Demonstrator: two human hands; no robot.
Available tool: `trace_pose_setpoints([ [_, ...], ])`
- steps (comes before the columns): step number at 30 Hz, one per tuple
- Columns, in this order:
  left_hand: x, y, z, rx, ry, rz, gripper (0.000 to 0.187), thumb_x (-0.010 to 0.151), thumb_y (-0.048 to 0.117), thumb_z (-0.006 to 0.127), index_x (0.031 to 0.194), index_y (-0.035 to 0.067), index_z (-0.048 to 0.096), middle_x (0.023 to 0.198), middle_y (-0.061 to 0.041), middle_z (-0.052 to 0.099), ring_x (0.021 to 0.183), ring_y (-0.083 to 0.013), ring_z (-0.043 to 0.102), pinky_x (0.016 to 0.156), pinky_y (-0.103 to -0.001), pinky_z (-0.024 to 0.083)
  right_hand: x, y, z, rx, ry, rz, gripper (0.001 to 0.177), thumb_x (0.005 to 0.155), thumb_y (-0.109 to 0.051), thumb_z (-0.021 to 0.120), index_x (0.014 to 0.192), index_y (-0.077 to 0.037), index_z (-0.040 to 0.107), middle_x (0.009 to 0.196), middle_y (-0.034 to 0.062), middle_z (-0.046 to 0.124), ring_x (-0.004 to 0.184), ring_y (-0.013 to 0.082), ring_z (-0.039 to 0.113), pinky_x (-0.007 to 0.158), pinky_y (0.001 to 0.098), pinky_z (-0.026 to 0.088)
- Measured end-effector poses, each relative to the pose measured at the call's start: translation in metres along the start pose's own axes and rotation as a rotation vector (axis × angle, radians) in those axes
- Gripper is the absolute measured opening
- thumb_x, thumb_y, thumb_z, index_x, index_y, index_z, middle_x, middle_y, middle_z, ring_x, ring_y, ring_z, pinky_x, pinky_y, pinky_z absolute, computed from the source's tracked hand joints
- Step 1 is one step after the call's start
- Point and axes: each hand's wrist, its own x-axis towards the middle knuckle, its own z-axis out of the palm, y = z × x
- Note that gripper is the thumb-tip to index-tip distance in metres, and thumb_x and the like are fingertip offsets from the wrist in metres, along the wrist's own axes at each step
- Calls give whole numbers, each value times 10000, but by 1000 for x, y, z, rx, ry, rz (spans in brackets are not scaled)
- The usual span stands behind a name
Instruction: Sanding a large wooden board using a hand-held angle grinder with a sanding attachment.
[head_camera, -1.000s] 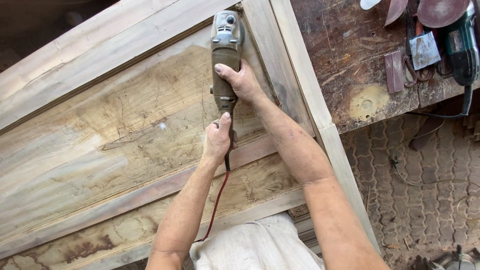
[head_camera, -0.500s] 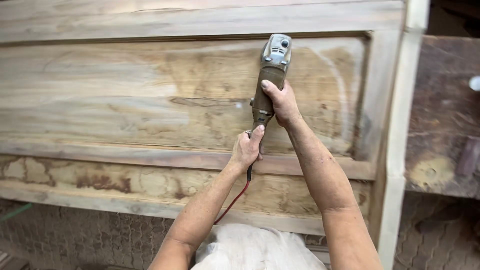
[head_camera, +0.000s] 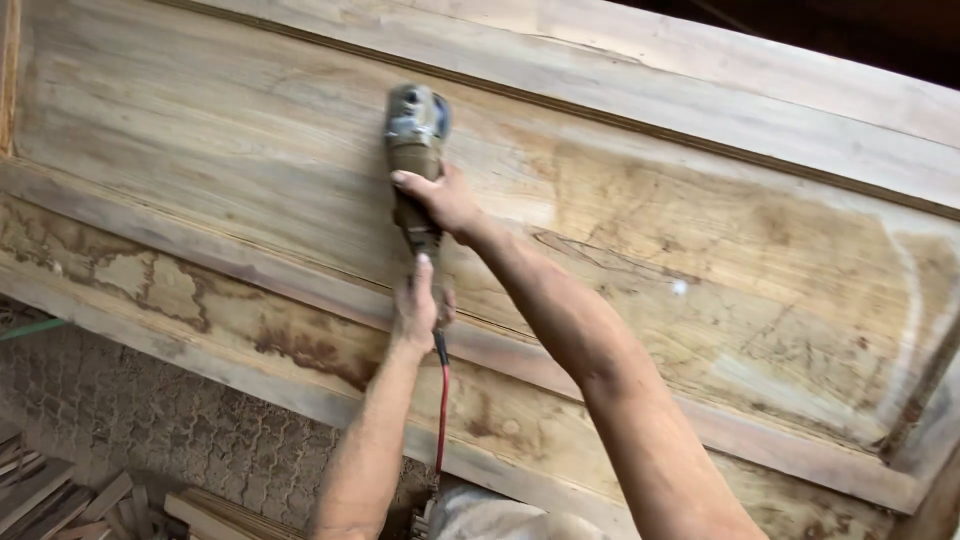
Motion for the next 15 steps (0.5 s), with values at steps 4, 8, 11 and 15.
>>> trace_pose_setpoints([
  [4, 49, 38, -40, -41, 51, 34, 610, 1001, 631, 454, 802, 62, 550, 528, -88, 609, 424, -155, 630, 370, -251, 494, 44, -23, 69, -128, -28, 61, 560, 695, -456, 906, 1103, -107, 747, 1005, 163, 771, 998, 318, 749, 903, 453, 608],
  [8, 74, 49, -54, -111, 56, 59, 616, 990, 633, 501, 809, 46, 550, 529, -155, 618, 368, -208, 615, 311, -310, 498, 53, -45, 94, -259, -52, 134, 767, 686, -524, 835, 1228, -12, 654, 1163, 264, 723, 1165, 425, 682, 1037, 523, 545],
  [11, 68, 39, -51, -94, 33, 60, 617, 1000, 607, 500, 798, 27, 552, 519, -165, 613, 357, -213, 609, 302, -313, 489, 43, -42, 84, -281, -44, 140, 795, 684, -560, 820, 1235, -17, 638, 1177, 264, 717, 1175, 428, 678, 1043, 527, 544],
  [15, 36, 27, -18, -31, -49, 64, 608, 1012, 583, 503, 788, 20, 552, 507, -171, 608, 357, -222, 606, 299, -329, 479, 6, -61, 39, -239, 3, 131, 802, 683, -572, 820, 1235, -19, 634, 1155, 268, 716, 1160, 425, 683, 1020, 541, 551],
])
